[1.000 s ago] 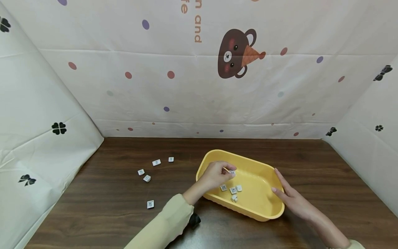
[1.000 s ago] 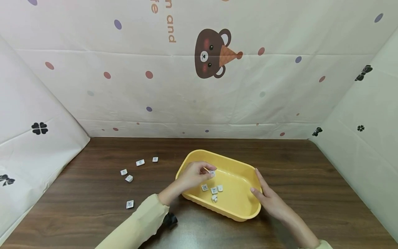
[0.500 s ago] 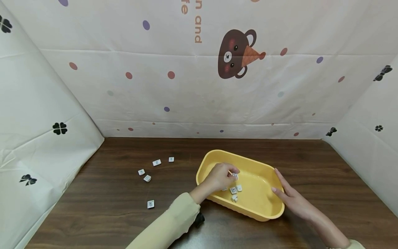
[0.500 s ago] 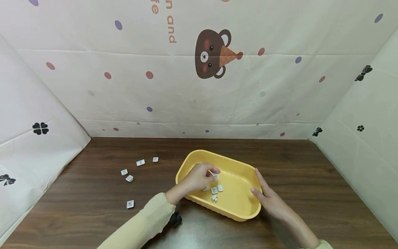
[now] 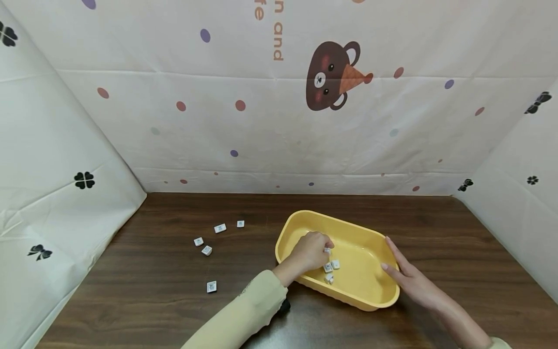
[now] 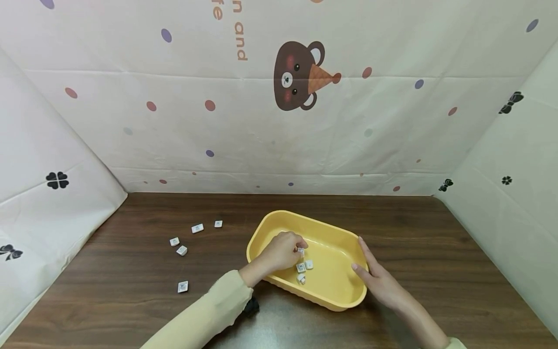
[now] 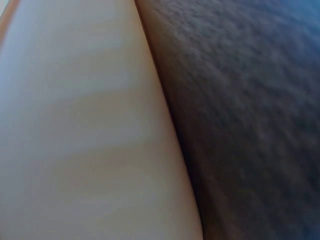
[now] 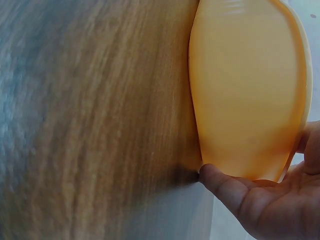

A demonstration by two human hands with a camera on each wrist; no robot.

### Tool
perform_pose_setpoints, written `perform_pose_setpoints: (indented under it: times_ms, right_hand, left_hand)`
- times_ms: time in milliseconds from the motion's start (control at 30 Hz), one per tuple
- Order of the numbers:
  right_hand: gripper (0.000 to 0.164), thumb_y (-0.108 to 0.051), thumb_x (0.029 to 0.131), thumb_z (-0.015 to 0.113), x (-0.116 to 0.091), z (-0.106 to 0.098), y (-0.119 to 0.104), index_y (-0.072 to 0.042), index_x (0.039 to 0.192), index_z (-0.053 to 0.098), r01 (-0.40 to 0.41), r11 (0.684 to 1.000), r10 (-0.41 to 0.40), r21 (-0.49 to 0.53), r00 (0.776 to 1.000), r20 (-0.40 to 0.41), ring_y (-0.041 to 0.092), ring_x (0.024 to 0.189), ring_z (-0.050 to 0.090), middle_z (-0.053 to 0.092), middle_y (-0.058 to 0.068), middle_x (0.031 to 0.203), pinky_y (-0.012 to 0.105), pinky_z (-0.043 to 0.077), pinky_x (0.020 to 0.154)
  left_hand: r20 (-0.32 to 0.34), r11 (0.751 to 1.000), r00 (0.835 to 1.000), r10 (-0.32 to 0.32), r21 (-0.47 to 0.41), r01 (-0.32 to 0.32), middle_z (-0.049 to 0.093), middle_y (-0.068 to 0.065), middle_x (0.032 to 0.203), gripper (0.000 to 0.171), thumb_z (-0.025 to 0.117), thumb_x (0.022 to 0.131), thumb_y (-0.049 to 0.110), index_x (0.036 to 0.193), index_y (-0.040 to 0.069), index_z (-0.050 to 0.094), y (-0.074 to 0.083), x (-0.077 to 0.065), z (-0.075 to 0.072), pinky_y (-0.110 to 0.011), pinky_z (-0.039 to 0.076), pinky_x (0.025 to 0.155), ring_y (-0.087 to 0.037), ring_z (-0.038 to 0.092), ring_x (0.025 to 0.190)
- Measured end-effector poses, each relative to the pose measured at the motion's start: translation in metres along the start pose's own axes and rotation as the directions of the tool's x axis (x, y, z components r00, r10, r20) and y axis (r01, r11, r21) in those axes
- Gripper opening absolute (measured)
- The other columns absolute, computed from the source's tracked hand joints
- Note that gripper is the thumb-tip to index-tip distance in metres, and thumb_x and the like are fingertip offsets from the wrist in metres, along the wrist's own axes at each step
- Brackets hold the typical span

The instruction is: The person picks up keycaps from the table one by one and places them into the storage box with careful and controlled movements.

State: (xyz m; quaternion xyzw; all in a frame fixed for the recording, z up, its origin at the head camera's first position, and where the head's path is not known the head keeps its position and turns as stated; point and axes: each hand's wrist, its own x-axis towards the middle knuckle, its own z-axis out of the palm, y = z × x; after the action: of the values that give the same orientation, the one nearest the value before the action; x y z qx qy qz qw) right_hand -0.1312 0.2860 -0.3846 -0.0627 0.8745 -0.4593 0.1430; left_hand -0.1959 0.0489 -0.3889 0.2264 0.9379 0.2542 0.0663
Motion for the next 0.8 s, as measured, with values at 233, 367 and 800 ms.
perform_pose_setpoints:
  times_ms: [233,367,800]
  right_hand:
    - [0.071,-0.031,0.097,0.043,-0.0003,-0.0001,0.0018,-0.018,0.147,-0.005,0.018,1.0,-0.018,-0.007,1.0,-0.004,0.042,0.132,0.0,-0.006,0.022,0.15,0.001,0.014,0.088]
    - [0.07,-0.03,0.097,0.043,-0.0005,0.0001,0.0017,-0.02,0.147,-0.006,0.014,1.0,-0.014,0.007,1.0,-0.003,0.041,0.132,-0.001,-0.007,0.021,0.15,0.022,0.011,0.105]
    - [0.071,-0.028,0.097,0.044,-0.0001,0.0003,0.0008,-0.021,0.147,-0.006,0.005,1.0,-0.005,0.016,1.0,-0.001,0.043,0.132,-0.002,-0.007,0.022,0.149,0.063,0.007,0.099]
  left_hand:
    - [-0.007,0.996,1.0,-0.029,0.085,0.03,0.064,0.007,0.1,0.021,0.06,0.085,0.011,0.103,0.018,0.07,0.002,-0.0014,0.0001,-0.021,0.045,0.068,-0.013,0.058,0.094]
    - [-0.01,0.992,0.999,-0.044,0.119,0.045,0.063,0.007,0.102,0.022,0.061,0.086,0.016,0.106,0.023,0.068,0.0043,-0.0042,-0.0011,-0.021,0.043,0.057,-0.011,0.058,0.087]
    - [-0.029,0.927,0.992,0.125,0.358,-0.107,0.062,0.008,0.102,0.024,0.056,0.091,0.029,0.113,0.024,0.064,0.0023,-0.0087,0.0007,-0.029,0.046,0.068,-0.01,0.058,0.088]
